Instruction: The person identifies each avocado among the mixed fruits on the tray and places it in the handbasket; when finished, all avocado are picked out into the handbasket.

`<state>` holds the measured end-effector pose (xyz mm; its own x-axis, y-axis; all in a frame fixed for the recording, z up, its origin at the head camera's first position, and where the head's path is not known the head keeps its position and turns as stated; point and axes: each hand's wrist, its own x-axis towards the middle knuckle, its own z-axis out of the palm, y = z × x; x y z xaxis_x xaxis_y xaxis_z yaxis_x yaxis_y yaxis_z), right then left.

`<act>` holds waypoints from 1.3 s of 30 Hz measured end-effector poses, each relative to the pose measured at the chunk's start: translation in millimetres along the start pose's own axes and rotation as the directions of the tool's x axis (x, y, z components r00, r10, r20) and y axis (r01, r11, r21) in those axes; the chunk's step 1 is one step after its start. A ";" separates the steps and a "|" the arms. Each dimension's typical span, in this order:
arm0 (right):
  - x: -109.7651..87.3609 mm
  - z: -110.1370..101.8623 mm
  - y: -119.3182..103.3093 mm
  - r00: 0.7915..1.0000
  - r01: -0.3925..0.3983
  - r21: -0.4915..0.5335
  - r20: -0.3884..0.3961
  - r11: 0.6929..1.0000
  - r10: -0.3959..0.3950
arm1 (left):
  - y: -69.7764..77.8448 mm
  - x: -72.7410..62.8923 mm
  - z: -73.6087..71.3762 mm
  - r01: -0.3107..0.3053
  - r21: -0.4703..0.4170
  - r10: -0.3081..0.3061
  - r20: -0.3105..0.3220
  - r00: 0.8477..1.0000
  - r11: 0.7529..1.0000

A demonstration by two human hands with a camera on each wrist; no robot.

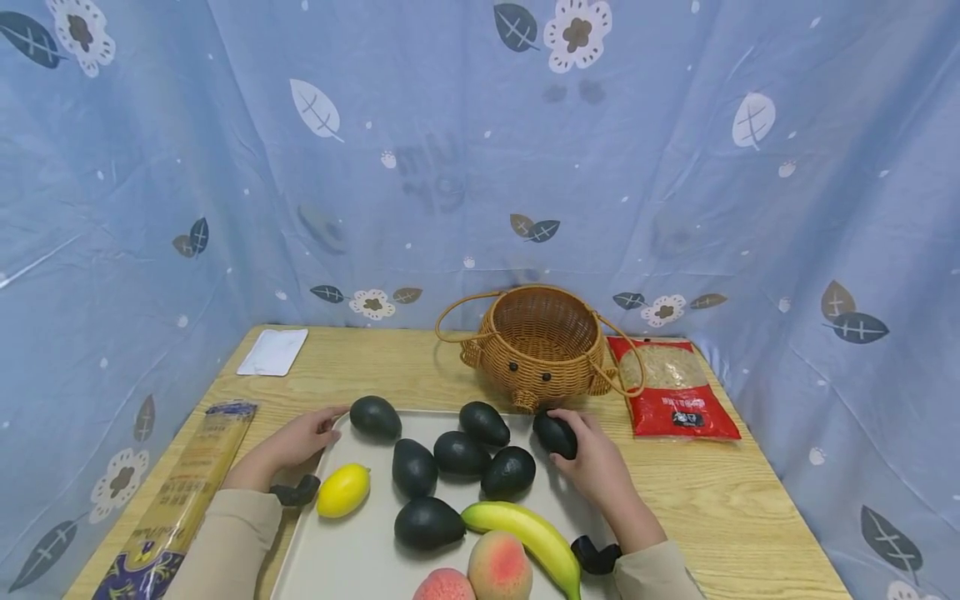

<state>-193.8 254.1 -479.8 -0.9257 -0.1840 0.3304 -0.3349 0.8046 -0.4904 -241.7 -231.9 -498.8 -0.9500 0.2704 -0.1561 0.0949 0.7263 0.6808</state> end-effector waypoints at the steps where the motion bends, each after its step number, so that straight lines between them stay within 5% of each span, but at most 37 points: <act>1: -0.1 -2.8 -4.0 1.000 0.015 0.005 -0.001 1.000 -0.015 | 0.1 -0.3 0.0 0.000 0.001 0.000 0.000 1.000 1.000; 8: 6.1 -31.9 -35.2 0.995 0.098 0.054 0.031 0.994 -0.100 | 2.3 -2.4 -1.4 0.002 0.013 -0.002 -0.002 1.000 1.000; 16: 40.7 -62.6 -59.7 0.997 0.076 0.099 -0.017 0.992 -0.075 | 2.2 -1.4 -1.6 0.007 0.013 -0.007 -0.003 1.000 1.000; 28: 119.9 -57.3 -44.5 0.998 -0.046 0.166 -0.031 0.985 0.052 | 0.7 0.4 -0.7 0.042 0.006 -0.042 -0.008 0.999 0.999; 39: 157.4 -51.1 -29.0 0.990 -0.132 0.075 0.065 0.988 0.127 | 3.2 1.4 0.1 0.060 0.024 -0.060 -0.014 0.998 0.998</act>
<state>-320.8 230.7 -372.3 -0.9703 -0.1163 0.2123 -0.2221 0.7769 -0.5892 -242.7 -229.2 -496.9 -0.9580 0.2179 -0.1865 0.0449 0.7563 0.6527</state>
